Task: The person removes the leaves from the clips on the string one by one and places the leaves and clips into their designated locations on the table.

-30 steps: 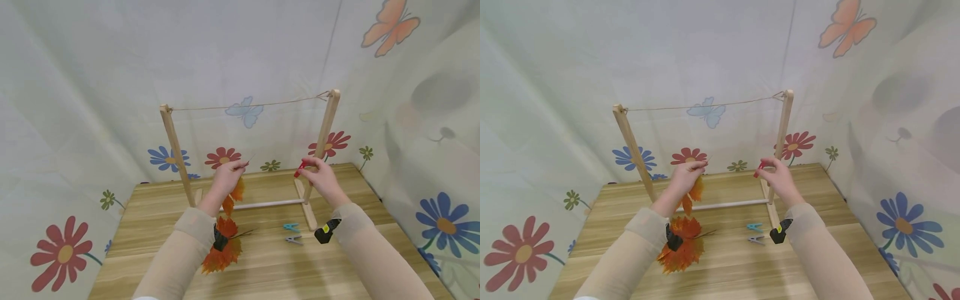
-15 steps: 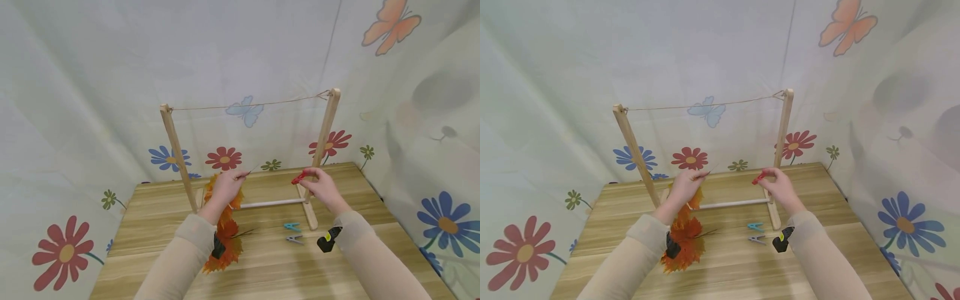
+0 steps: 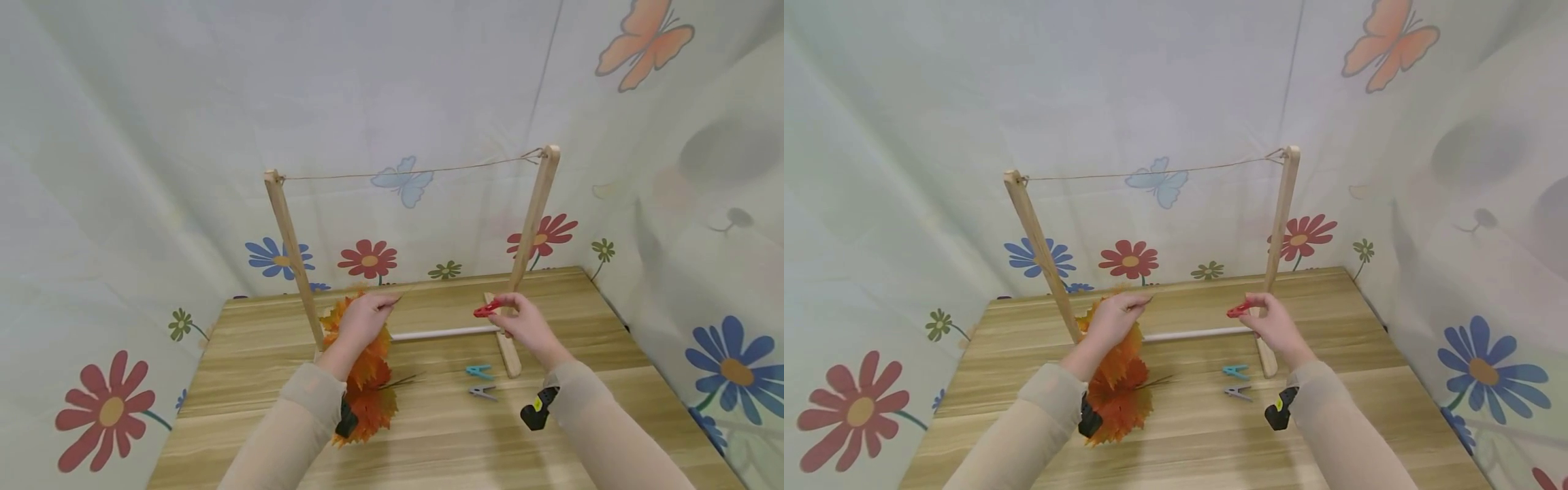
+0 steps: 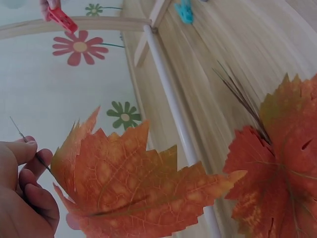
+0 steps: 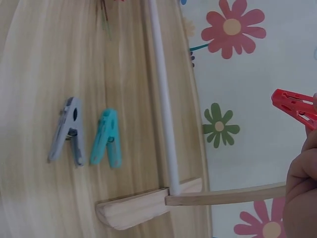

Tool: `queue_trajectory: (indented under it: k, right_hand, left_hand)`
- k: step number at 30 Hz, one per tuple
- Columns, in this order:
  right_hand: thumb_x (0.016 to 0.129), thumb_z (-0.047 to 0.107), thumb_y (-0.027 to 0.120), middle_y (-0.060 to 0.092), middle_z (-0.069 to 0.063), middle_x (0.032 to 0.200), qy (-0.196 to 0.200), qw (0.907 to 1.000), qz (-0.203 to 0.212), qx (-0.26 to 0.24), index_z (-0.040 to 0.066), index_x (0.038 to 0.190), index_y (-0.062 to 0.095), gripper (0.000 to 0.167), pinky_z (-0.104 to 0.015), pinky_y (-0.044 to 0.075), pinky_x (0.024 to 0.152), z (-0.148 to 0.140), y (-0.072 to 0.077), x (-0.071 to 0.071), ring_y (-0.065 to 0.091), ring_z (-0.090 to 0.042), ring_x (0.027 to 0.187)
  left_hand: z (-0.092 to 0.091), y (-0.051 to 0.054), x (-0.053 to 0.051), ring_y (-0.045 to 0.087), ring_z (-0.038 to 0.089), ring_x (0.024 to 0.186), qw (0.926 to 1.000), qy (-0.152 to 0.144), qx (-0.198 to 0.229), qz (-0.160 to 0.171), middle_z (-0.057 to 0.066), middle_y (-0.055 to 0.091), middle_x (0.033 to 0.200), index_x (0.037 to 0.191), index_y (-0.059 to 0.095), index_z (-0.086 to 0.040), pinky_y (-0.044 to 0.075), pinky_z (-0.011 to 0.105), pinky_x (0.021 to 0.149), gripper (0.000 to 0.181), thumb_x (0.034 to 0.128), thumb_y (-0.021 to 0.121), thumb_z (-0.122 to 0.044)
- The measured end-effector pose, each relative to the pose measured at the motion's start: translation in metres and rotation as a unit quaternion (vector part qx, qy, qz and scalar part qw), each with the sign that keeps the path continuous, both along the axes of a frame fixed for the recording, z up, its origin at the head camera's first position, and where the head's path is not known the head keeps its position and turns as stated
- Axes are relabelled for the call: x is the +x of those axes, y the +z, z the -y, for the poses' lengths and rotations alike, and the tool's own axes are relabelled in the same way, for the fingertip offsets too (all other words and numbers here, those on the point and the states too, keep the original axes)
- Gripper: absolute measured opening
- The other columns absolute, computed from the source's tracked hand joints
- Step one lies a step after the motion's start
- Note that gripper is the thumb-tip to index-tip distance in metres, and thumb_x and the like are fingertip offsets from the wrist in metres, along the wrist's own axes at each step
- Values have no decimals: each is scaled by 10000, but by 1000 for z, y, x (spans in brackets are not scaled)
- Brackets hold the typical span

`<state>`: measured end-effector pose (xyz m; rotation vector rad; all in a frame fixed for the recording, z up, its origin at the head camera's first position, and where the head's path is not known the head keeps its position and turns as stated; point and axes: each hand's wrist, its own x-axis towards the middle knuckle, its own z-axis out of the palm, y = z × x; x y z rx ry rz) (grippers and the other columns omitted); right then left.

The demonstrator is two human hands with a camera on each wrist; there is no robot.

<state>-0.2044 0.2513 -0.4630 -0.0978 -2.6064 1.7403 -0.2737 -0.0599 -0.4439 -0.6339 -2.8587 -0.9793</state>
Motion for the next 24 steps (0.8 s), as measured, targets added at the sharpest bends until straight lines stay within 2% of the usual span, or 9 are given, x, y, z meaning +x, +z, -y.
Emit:
queue_trajectory:
  k: [7, 16, 20, 24]
  right_hand:
    - [896, 161, 638, 469, -194, 1218, -73, 9999, 115, 13, -20, 1278, 449, 463, -253, 446, 540, 0, -11, 7, 481, -144, 610]
    - [904, 128, 622, 477, -191, 1212, 73, 9986, 376, -359, -34, 1283, 431, 455, -225, 407, 525, 3, -28, 14, 444, -80, 571]
    - [903, 121, 622, 492, -185, 1153, 104, 9979, 459, -449, -41, 1269, 441, 439, -217, 376, 502, 6, -37, 18, 421, -72, 547]
    - [900, 116, 624, 486, -173, 1100, 117, 9967, 562, -569, -28, 1265, 454, 427, -226, 339, 458, 8, -45, 23, 381, -73, 507]
  left_hand:
    - [11, -9, 1, 605, 211, 1032, 9997, -3, 106, 233, -2, 662, 1122, 1172, 685, -186, 479, 407, 859, 258, 933, 591, -202]
    - [24, -14, 2, 633, 197, 946, 9996, -47, 31, 287, 3, 679, 1070, 1142, 697, -162, 502, 389, 784, 243, 915, 613, -154]
    - [29, -18, 4, 630, 202, 953, 9991, -13, -58, 426, 3, 675, 1079, 1124, 704, -164, 500, 390, 792, 231, 910, 619, -151]
    - [34, -22, 5, 624, 221, 978, 9988, -112, -256, 413, 23, 669, 1095, 1103, 712, -151, 496, 396, 819, 216, 910, 616, -137]
